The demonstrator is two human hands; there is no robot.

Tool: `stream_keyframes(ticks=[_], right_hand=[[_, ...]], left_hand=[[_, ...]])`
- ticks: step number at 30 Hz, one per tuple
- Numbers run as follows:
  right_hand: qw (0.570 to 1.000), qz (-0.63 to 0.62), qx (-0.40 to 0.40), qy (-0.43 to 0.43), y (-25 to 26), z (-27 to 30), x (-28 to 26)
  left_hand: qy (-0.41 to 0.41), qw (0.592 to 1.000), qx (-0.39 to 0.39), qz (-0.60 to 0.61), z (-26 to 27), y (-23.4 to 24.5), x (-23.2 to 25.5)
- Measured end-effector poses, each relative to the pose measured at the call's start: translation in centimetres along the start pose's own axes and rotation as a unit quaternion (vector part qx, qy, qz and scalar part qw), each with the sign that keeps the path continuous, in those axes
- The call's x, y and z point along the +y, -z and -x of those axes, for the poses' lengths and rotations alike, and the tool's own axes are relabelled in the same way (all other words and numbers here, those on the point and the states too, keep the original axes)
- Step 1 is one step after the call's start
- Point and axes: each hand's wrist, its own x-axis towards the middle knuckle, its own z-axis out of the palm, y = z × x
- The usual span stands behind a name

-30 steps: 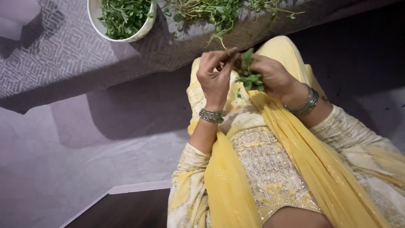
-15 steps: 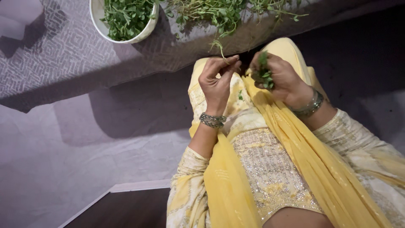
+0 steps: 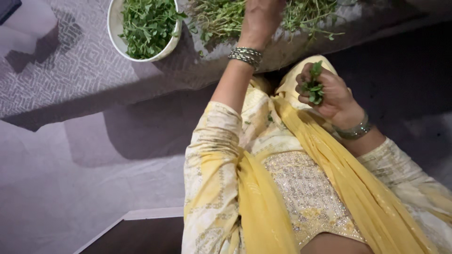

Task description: The person strips leaves from green stems by hand, placing the leaves into a white bowl while working over a patterned surface.

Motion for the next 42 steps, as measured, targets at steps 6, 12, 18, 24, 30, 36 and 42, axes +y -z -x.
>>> stream_keyframes(ticks=[6,12,18,24,30,36,42], right_hand=[[1.000,0.002,0.015,0.025,3.1,0.2,-1.2],[1.000,-0.008,0.020,0.014,3.3,-0.7,-0.9],[1.000,0.008,0.006,0.011,0.9,-1.6,-0.6],[0.999,0.039,-0.010,-0.005,-2.1,-1.6,-0.2],[0.996,0.044,-0.083,0.010,-4.2,-2.0,-0.2],[0.979,0.170,-0.077,0.085,-7.8,-2.8,-0.3],[0.954,0.275,-0.088,0.084,-9.7,-2.8,1.2]], left_hand=[[0.098,0.966,0.175,-0.163,6.1,1.7,-10.7],[0.374,0.860,0.026,-0.346,9.3,6.0,-11.8],[0.343,0.901,0.116,-0.238,9.5,9.7,-7.8],[0.327,0.914,0.242,-0.010,9.9,11.3,-2.7],[0.369,0.846,0.276,0.269,10.6,12.8,2.0],[0.360,0.746,0.188,0.528,12.2,12.9,7.7],[0.364,0.714,0.162,0.576,13.3,12.4,11.3]])
